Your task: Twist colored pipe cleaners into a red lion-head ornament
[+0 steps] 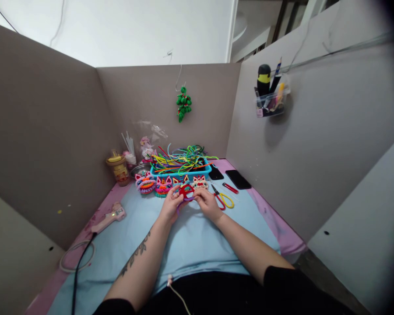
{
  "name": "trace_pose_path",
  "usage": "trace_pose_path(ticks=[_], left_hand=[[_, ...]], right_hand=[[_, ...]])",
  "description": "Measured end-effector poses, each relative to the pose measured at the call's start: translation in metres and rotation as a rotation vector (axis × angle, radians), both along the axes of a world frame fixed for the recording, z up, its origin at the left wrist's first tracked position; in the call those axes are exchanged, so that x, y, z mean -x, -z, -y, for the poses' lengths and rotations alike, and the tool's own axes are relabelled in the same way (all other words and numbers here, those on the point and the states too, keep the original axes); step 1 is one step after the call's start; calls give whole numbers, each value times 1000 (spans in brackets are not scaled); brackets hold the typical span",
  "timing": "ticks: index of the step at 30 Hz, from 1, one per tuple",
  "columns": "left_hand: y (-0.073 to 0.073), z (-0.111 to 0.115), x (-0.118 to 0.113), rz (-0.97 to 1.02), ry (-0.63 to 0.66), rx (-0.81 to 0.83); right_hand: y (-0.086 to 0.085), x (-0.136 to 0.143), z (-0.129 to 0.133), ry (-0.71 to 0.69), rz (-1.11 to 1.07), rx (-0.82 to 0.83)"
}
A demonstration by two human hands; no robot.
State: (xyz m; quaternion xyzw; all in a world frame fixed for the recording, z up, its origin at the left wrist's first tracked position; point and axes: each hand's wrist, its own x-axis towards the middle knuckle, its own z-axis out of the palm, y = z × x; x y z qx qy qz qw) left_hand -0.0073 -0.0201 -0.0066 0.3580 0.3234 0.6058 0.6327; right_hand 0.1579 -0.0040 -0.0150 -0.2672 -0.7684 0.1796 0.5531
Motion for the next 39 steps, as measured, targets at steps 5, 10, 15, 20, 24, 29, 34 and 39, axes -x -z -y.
trace_pose_path(ticks=[5, 10, 15, 20, 24, 29, 34, 39], left_hand=[[-2, 1, 0, -8, -1, 6], [1, 0, -1, 4, -1, 11], [4, -4, -1, 31, -68, 15], [5, -4, -2, 36, -62, 19], [2, -1, -4, 53, -33, 40], [-1, 2, -5, -18, -46, 55], [0, 2, -6, -55, -39, 43], [-2, 5, -9, -104, -10, 9]], right_hand=[[-2, 4, 5, 18, 58, -94], [2, 5, 1, 158, 48, -144], [2, 5, 4, 248, 104, -202], [2, 10, 9, 257, 226, -271], [4, 10, 5, 279, 206, -230], [3, 10, 2, 297, 107, -146], [4, 11, -2, 320, 33, -80], [7, 10, -6, 319, 24, -44]])
